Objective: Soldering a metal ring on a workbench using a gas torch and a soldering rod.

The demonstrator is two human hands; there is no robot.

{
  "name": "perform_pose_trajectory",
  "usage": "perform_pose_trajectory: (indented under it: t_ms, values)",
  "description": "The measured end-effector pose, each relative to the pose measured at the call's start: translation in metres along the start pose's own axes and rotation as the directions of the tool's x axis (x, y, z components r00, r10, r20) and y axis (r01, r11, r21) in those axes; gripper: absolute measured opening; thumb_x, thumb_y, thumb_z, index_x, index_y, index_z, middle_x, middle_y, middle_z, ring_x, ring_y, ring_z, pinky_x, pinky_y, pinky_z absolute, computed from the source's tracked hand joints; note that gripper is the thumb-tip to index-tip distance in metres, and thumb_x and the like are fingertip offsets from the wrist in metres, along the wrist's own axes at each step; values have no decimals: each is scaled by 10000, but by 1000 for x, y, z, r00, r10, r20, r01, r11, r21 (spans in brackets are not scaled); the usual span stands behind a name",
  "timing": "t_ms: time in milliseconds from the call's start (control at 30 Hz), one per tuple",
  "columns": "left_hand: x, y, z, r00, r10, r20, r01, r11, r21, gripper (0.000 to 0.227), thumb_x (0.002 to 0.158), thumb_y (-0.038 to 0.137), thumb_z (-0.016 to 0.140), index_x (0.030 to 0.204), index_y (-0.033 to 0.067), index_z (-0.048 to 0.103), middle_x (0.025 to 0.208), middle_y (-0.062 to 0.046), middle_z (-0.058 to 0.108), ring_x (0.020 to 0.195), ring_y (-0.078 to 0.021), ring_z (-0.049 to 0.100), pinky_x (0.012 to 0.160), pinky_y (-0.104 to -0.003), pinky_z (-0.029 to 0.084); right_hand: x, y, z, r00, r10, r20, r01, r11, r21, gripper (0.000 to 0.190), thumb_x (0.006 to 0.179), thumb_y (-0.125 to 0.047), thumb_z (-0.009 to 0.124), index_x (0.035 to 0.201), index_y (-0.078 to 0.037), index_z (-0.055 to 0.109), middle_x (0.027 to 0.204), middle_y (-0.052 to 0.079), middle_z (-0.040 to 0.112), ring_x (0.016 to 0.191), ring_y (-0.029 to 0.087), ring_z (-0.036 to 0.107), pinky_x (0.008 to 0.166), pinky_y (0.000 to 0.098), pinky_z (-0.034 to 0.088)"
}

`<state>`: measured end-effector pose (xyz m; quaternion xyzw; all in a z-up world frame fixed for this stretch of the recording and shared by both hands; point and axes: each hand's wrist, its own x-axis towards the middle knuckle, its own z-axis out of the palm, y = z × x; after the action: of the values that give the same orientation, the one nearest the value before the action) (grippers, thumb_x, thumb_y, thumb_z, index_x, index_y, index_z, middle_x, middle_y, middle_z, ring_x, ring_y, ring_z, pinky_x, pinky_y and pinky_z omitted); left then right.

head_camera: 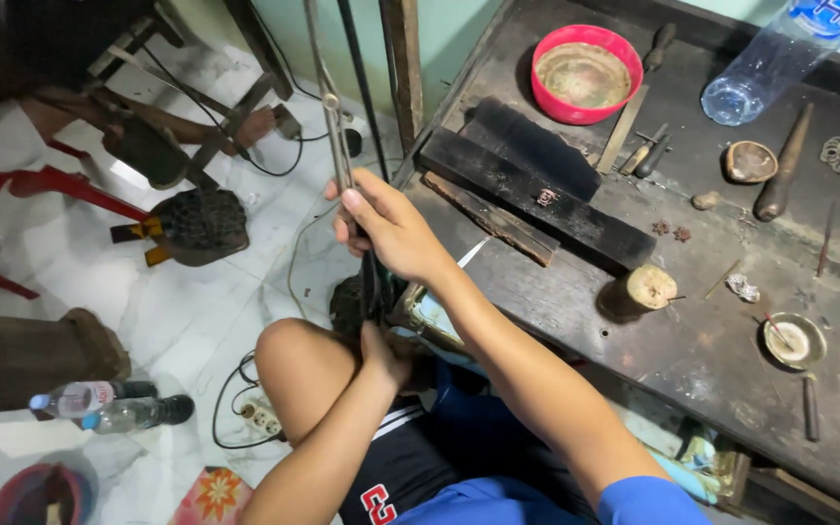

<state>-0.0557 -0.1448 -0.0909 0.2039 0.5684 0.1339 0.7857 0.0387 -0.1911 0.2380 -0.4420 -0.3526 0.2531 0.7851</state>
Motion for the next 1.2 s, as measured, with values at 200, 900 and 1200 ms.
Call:
perform_pose_trajectory:
  t_ms: [200,900,1200]
  values:
    - [-21,94,29,990,136,-24,-138,970,-199,258,988,282,656,865,60,611,761,-111,706,633,-230,688,632,-271,630,-21,7,-5,996,60,-70,-51,991,121,259,1125,-210,466,1232,-4,580,935,221,647,638,168,475,605,336,515]
    - [-259,221,9,165,709,685,-981,187,42,327,1148,203,375,1286,6,596,763,-34,533,529,-96,501,458,-217,437,-120,9,14,945,-102,-312,64,989,-132,299,1086,-159,490,1247,47,636,593,169,640,453,96,436,447,192,333]
    - [-310,174,4,-236,378,895,-763,-642,69,131,950,341,668,992,295,783,762,140,674,520,-152,555,610,-255,486,-145,11,16,839,-225,-496,139,969,-204,232,1055,-157,586,1116,36,699,900,201,738,855,229,701,810,371,582]
